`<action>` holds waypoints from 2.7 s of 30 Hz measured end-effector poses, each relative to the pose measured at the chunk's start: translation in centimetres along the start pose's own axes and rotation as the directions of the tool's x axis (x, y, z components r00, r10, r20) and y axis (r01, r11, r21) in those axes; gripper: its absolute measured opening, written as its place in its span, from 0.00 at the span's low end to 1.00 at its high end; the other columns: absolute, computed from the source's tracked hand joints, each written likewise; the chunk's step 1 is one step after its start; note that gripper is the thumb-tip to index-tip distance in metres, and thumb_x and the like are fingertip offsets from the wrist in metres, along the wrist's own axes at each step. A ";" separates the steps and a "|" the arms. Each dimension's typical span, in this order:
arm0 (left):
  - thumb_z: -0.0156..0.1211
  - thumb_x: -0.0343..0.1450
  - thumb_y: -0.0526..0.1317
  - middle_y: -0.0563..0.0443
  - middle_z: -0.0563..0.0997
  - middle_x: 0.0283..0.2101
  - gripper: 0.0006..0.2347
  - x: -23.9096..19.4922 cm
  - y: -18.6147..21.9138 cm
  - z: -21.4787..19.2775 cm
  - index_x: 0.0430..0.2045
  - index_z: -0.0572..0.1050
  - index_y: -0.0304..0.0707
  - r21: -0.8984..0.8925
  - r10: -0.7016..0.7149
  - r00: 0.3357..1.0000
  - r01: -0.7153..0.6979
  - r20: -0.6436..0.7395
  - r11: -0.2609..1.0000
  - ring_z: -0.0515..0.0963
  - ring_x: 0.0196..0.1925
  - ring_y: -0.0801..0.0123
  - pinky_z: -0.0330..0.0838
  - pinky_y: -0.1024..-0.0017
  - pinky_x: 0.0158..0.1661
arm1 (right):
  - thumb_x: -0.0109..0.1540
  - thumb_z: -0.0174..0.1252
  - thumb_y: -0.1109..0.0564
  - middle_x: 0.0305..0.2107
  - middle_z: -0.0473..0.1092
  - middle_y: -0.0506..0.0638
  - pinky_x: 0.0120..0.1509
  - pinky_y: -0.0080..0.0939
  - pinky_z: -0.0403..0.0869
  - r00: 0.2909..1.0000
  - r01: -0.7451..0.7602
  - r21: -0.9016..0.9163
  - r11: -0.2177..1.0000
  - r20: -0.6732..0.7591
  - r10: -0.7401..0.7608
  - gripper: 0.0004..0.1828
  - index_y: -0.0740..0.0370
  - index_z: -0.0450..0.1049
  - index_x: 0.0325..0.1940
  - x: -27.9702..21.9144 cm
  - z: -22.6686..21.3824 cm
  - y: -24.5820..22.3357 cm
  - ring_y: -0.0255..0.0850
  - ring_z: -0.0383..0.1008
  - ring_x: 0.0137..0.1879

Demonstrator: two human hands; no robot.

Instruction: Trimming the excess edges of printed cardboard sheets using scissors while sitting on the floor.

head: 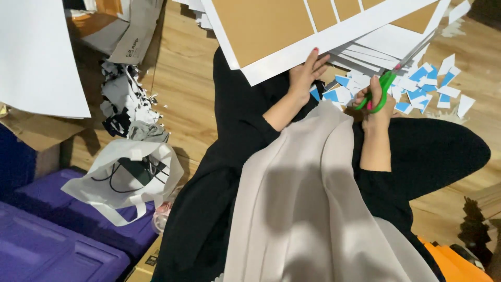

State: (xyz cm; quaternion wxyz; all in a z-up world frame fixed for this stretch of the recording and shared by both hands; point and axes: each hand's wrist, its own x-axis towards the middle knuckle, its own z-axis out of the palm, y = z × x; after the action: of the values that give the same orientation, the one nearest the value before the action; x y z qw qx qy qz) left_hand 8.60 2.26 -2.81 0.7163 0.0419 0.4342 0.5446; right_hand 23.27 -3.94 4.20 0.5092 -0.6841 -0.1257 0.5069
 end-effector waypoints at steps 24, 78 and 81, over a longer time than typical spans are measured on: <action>0.68 0.56 0.48 0.30 0.65 0.48 0.34 -0.4 -5.5 6.9 0.45 0.60 0.14 0.254 -0.138 0.987 0.156 -0.086 0.955 0.78 0.33 0.52 0.76 0.71 0.39 | 0.52 0.64 0.46 0.19 0.71 0.58 0.22 0.35 0.75 0.999 -0.035 0.209 0.977 -0.008 0.038 0.20 0.68 0.70 0.27 1.7 -1.5 2.7 0.38 0.73 0.19; 0.67 0.59 0.42 0.37 0.74 0.34 0.19 1.3 -1.4 9.1 0.33 0.69 0.25 0.101 -0.085 0.990 0.096 -0.112 0.990 0.79 0.26 0.59 0.77 0.72 0.30 | 0.53 0.65 0.50 0.08 0.63 0.54 0.13 0.33 0.68 0.994 -0.083 -0.012 0.996 0.069 0.084 0.21 0.66 0.66 0.15 -0.3 1.5 0.3 0.35 0.64 0.10; 0.67 0.58 0.46 0.38 0.70 0.37 0.27 1.7 -0.3 6.1 0.40 0.65 0.20 -0.056 0.024 0.989 -0.032 -0.143 0.998 0.78 0.28 0.55 0.78 0.67 0.31 | 0.53 0.64 0.49 0.08 0.62 0.55 0.14 0.33 0.68 0.992 -0.094 -0.001 0.996 0.086 0.094 0.21 0.66 0.66 0.16 -0.1 1.5 0.4 0.36 0.64 0.11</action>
State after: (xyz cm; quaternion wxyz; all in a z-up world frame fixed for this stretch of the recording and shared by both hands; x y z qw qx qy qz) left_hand 12.96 6.09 -0.16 0.6766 -0.0117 0.4676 0.5686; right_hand 21.87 -3.33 3.93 0.4799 -0.6661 -0.1145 0.5594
